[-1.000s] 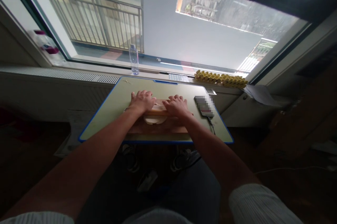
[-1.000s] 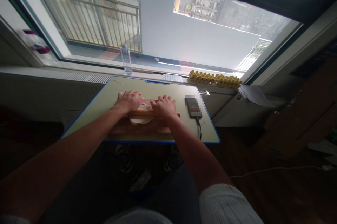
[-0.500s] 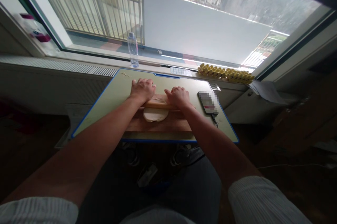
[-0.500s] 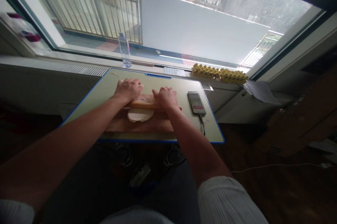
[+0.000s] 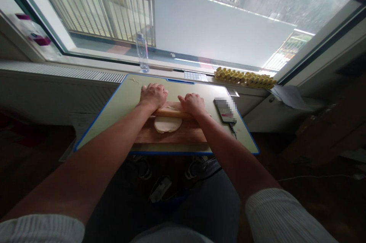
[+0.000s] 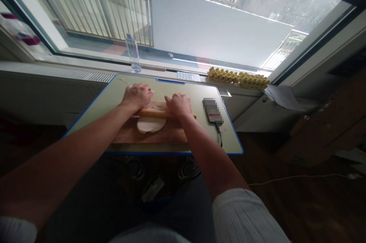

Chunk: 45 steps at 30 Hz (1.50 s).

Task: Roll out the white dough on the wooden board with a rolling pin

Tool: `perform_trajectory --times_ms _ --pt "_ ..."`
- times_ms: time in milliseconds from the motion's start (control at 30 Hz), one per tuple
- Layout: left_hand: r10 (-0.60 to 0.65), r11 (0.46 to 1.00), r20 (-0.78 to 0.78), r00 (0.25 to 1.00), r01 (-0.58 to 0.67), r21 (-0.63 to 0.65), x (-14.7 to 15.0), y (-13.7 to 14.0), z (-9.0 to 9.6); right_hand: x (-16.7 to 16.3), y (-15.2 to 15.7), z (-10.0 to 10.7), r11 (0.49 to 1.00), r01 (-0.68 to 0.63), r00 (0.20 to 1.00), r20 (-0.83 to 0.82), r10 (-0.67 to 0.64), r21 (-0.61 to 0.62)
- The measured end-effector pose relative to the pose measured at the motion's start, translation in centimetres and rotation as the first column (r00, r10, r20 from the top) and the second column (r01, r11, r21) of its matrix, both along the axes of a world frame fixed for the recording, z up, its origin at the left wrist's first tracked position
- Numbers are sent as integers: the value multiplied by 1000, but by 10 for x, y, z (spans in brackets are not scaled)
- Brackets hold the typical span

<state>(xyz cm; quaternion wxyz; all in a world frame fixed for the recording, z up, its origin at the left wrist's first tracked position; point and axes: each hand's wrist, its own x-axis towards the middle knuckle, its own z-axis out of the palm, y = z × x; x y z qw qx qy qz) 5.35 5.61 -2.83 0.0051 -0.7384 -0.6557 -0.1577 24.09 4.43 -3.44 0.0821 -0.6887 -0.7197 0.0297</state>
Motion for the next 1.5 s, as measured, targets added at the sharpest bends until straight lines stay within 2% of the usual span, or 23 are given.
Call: perform_trajectory --times_ms 200,367,700,967,1500 --pt "-15 1000 -27 1000 15 14 -1 -8 -1 0 -8 -1 1000 5 1000 -21 -5 12" --pt "-14 999 -36 999 13 -51 -2 -14 -1 1 -15 -2 1000 10 999 -53 -9 18" --pt "-26 989 -69 997 16 -147 -2 -32 4 0 -34 4 996 50 993 -107 -57 -71" --pt "-43 985 -54 998 33 -172 -7 -39 -2 0 -50 9 994 46 995 -88 -55 -98" --pt "-36 982 -87 996 19 -186 -4 -76 5 -1 -81 2 995 42 997 -68 -49 -96"
